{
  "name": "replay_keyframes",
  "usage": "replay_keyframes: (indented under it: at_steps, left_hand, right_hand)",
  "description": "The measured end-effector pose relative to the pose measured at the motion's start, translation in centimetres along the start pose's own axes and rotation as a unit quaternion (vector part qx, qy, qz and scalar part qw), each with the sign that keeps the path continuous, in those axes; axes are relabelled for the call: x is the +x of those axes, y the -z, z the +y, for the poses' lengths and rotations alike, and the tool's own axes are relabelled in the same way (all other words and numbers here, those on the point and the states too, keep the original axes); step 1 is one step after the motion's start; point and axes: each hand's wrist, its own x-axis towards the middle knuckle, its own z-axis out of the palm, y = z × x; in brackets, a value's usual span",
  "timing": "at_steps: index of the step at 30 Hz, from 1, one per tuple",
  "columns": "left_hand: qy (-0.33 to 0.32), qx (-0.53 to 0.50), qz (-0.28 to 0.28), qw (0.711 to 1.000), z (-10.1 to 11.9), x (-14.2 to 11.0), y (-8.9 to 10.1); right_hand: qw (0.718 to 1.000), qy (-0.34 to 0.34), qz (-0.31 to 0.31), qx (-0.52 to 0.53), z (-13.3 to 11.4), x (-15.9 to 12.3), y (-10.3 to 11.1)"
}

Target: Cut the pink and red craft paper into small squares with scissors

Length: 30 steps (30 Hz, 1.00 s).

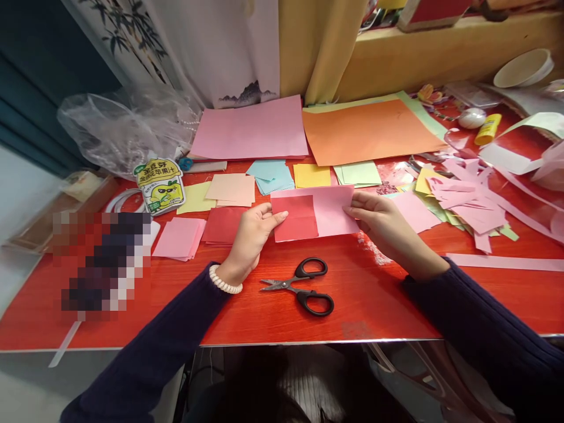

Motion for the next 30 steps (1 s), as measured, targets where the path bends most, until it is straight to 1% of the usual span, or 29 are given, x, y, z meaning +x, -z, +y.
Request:
replay_keyframes:
  at_steps: [4,6,8,11,14,16,19,21,24,25,26,29,30]
  left_hand:
    - [0.011,-0.041,-0.009,0.999,-0.1,-0.1,-0.2]
    - [0.013,-0.043,-0.001,0.999,-0.1,-0.1,-0.2]
    - [0.001,-0.038,0.004,0.999,-0.1,-0.1,-0.3]
    - [-0.056,0.005,0.021,0.998,0.0,0.1,-0.2]
    - [-0.105,0.053,0.026,0.993,0.2,0.2,-0.2]
    - [-0.111,0.070,0.014,0.991,0.2,0.2,-0.1]
    - [-0.118,0.118,0.003,0.986,0.2,0.2,0.1]
    - [-0.142,0.187,0.017,0.972,0.3,0.3,0.4]
    - [-0.187,0.293,0.048,0.936,0.4,0.6,0.9]
    - [-0.194,0.302,0.047,0.932,0.4,0.7,1.0]
    - [-0.195,0.296,0.038,0.934,0.5,0.8,1.1]
    - [-0.188,0.252,0.001,0.949,0.5,0.8,1.3]
    - [-0.187,0.248,-0.004,0.951,0.5,0.8,1.4]
  right_hand:
    - [1.000,0.006,0.012,0.021,0.1,0.1,0.0]
    - [1.000,0.002,0.011,0.015,0.1,0.1,0.0]
    - [1.000,-0.003,0.008,0.008,0.1,0.0,0.1]
    - [1.000,0.010,0.004,0.010,-0.1,-0.1,0.0]
    - [0.998,0.057,0.002,0.020,-0.6,-0.3,-0.3]
    - [0.997,0.078,0.005,0.020,-0.9,-0.4,-0.5]
    - [0.996,0.084,0.012,0.001,-1.1,-0.5,-0.6]
    - [0.996,0.087,0.013,-0.014,-1.0,-0.5,-0.6]
    - [0.995,0.093,0.014,-0.033,-0.9,-0.5,-0.6]
    - [0.995,0.095,0.015,-0.038,-0.9,-0.5,-0.6]
    - [0.994,0.097,0.017,-0.042,-0.8,-0.5,-0.6]
    - [0.993,0.111,0.018,-0.043,-0.8,-0.5,-0.6]
    - [0.992,0.116,0.017,-0.040,-0.8,-0.5,-0.6]
